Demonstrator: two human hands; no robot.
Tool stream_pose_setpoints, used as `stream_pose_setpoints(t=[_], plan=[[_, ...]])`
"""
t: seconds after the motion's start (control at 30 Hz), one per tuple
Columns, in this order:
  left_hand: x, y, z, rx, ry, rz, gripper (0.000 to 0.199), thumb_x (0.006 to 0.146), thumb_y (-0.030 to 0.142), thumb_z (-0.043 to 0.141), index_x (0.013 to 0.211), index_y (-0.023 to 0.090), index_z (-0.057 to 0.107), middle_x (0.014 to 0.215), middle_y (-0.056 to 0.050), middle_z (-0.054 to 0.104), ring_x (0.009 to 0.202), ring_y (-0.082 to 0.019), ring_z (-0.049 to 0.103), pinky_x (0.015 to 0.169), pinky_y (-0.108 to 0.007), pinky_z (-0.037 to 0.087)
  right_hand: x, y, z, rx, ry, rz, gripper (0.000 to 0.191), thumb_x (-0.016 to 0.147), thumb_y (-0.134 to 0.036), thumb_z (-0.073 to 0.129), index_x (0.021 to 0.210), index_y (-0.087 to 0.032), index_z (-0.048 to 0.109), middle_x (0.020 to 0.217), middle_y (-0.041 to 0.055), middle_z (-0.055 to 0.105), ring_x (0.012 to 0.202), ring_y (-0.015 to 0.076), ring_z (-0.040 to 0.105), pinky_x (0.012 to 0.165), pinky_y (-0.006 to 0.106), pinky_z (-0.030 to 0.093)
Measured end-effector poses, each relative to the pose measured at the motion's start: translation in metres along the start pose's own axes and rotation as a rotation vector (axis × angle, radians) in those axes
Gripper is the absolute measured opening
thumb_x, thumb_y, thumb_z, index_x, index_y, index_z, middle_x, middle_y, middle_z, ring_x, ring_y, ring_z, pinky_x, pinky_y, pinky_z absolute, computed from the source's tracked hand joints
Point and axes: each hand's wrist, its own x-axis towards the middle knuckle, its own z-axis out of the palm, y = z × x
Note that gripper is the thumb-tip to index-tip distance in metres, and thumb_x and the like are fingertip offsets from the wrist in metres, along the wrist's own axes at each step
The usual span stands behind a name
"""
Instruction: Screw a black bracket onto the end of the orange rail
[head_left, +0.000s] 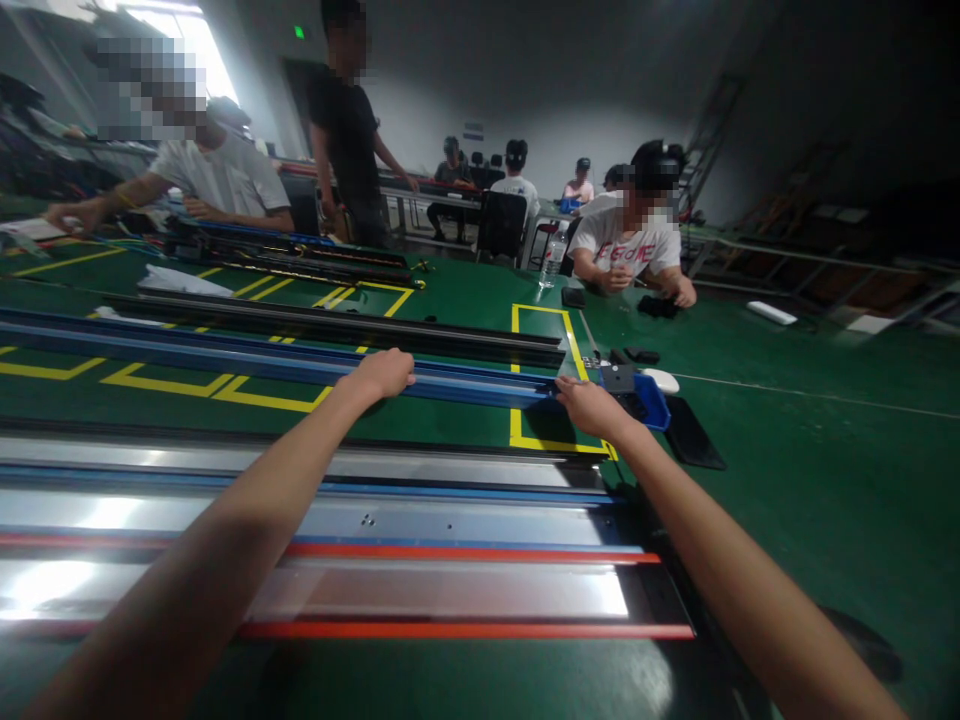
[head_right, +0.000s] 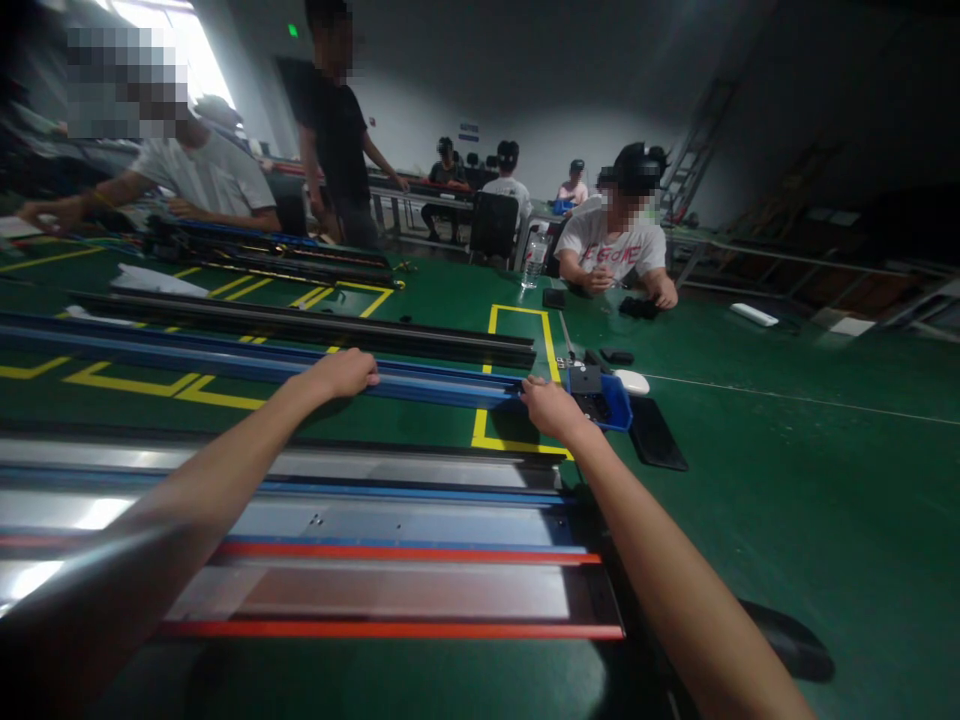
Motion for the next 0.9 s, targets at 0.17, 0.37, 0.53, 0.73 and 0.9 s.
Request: stream_pose_setpoints(t=[0.17, 0.37, 0.53, 0.73, 0.9], plan=[[-0.003, 0.0, -0.003, -0.011, -0.017, 0.007, 0.038, 0.095, 0.04, 0.054, 0.113, 0.015, 0.075, 0.118, -0.02, 0.072, 0.11, -0.031, 0.069, 0.093, -0.036, 0.053, -0.006, -0.005, -0.009, 0.01, -0.033, 0.044, 0.033, 0.102, -0.021, 0.043, 0.13, -0.011, 0.059, 0.134, 0.0214, 0.064, 0.115, 0.0307, 0.067, 0.094, 0.035, 0.05], [-0.005, -0.001, -0.006, -0.028, -0.029, 0.017, 0.047, 0.09, 0.054, 0.058, 0.113, 0.016, 0.075, 0.117, -0.02, 0.073, 0.109, -0.031, 0.069, 0.096, -0.038, 0.051, -0.009, -0.012, -0.019, 0.009, -0.083, 0.103, 0.032, 0.101, -0.023, 0.046, 0.126, -0.009, 0.058, 0.109, 0.0225, 0.073, 0.102, 0.0326, 0.071, 0.083, 0.034, 0.05], [-0.007, 0.0, -0.006, -0.023, -0.039, 0.028, 0.045, 0.089, 0.052, 0.059, 0.112, 0.017, 0.076, 0.114, -0.019, 0.074, 0.107, -0.03, 0.07, 0.092, -0.035, 0.053, -0.011, -0.013, -0.022, 0.003, -0.099, 0.122, 0.034, 0.1, -0.023, 0.047, 0.13, -0.009, 0.056, 0.109, 0.0224, 0.073, 0.103, 0.0325, 0.071, 0.083, 0.033, 0.049], [-0.013, 0.002, -0.008, 0.0, -0.061, 0.055, 0.034, 0.09, 0.037, 0.059, 0.11, 0.017, 0.076, 0.116, -0.018, 0.074, 0.108, -0.029, 0.07, 0.088, -0.032, 0.054, -0.012, -0.012, -0.024, -0.007, -0.109, 0.113, 0.047, 0.1, -0.023, 0.047, 0.145, -0.009, 0.047, 0.117, 0.0233, 0.072, 0.106, 0.0335, 0.07, 0.084, 0.035, 0.05], [-0.017, 0.004, -0.011, -0.001, -0.077, 0.066, 0.034, 0.088, 0.039, 0.061, 0.109, 0.017, 0.077, 0.115, -0.019, 0.074, 0.107, -0.03, 0.07, 0.089, -0.035, 0.054, -0.012, -0.014, -0.03, -0.029, -0.129, 0.078, 0.047, 0.097, -0.019, 0.05, 0.143, -0.012, 0.054, 0.122, 0.0214, 0.071, 0.112, 0.0328, 0.069, 0.089, 0.036, 0.05]])
